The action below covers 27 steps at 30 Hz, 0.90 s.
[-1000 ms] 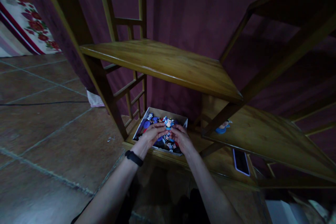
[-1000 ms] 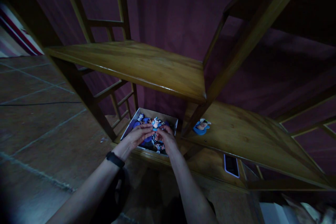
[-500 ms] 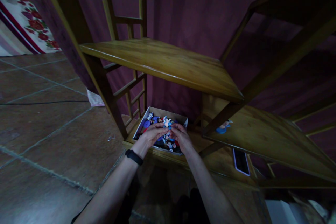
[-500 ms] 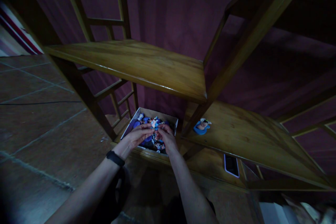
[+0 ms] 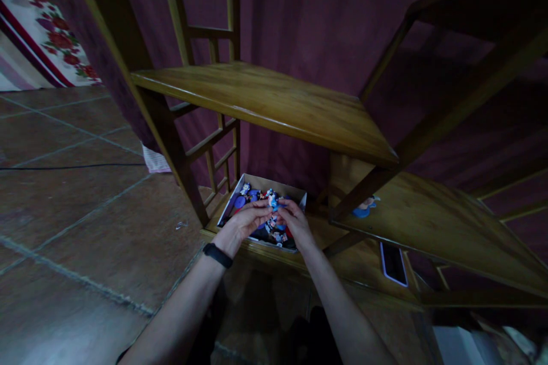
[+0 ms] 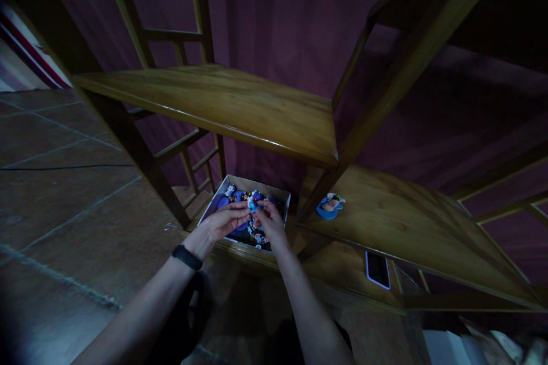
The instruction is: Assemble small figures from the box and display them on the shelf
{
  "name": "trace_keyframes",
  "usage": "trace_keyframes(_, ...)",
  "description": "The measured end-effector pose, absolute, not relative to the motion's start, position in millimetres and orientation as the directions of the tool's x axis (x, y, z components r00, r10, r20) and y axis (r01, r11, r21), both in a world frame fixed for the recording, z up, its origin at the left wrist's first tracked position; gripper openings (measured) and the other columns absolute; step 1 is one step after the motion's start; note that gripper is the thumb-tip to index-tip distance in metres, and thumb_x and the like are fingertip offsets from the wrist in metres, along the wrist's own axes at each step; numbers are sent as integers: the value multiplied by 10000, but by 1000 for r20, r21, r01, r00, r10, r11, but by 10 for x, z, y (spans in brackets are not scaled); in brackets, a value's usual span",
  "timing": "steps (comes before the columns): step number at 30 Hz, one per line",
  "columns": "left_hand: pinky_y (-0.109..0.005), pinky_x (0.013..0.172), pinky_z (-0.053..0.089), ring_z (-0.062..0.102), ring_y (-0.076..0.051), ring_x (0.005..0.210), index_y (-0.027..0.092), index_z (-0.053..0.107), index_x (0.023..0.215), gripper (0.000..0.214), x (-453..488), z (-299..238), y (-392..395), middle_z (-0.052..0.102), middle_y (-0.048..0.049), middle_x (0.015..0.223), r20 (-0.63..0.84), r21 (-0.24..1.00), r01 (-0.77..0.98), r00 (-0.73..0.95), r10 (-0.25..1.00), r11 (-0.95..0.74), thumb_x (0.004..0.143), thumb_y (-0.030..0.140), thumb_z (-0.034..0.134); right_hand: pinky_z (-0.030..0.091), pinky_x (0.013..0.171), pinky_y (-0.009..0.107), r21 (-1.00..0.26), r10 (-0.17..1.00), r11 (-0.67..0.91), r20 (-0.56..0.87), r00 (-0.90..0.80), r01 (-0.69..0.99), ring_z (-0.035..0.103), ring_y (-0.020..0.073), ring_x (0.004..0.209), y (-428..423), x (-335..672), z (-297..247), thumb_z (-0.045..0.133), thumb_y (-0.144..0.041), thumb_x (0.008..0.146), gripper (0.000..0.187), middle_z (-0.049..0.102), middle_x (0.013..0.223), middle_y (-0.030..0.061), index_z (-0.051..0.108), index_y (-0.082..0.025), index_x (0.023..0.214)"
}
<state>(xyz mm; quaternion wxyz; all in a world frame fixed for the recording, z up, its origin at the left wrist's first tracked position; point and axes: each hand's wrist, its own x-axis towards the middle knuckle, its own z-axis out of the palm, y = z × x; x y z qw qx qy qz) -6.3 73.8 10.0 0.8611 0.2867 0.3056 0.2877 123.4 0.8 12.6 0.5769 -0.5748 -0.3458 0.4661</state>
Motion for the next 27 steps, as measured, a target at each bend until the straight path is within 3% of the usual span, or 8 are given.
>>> trace_keyframes(10, -196, 657, 516, 638, -101, 639, 109, 668, 896, 342, -71, 84, 742, 690, -54, 783, -355, 713, -323, 600, 717, 623, 599, -60, 680, 457, 545, 217, -996, 945, -85, -77, 319, 12, 532, 99, 593, 36, 1232, 45, 567, -353, 727, 254, 563, 760, -36, 581, -248, 958)
trace_keyframes(19, -205, 667, 477, 634, -122, 696, 116, 689, 838, 389, 20, 67, 709, 699, -53, 811, -241, 851, -288, 530, 813, 440, 474, 129, 825, 482, 544, 227, -992, 939, -98, -117, 324, -74, 564, 117, 638, 72, 1243, -43, 632, -360, 683, 288, 597, 789, -32, 599, -259, 950)
trace_keyframes(27, -230, 675, 521, 638, -120, 683, 105, 674, 856, 293, -3, 94, 686, 685, -68, 824, -292, 828, -281, 522, 801, 485, 581, 118, 775, 489, 535, 228, -974, 916, -120, -183, 357, -191, 566, 113, 598, 85, 1261, -59, 659, -420, 670, 333, 603, 714, -28, 600, -238, 942)
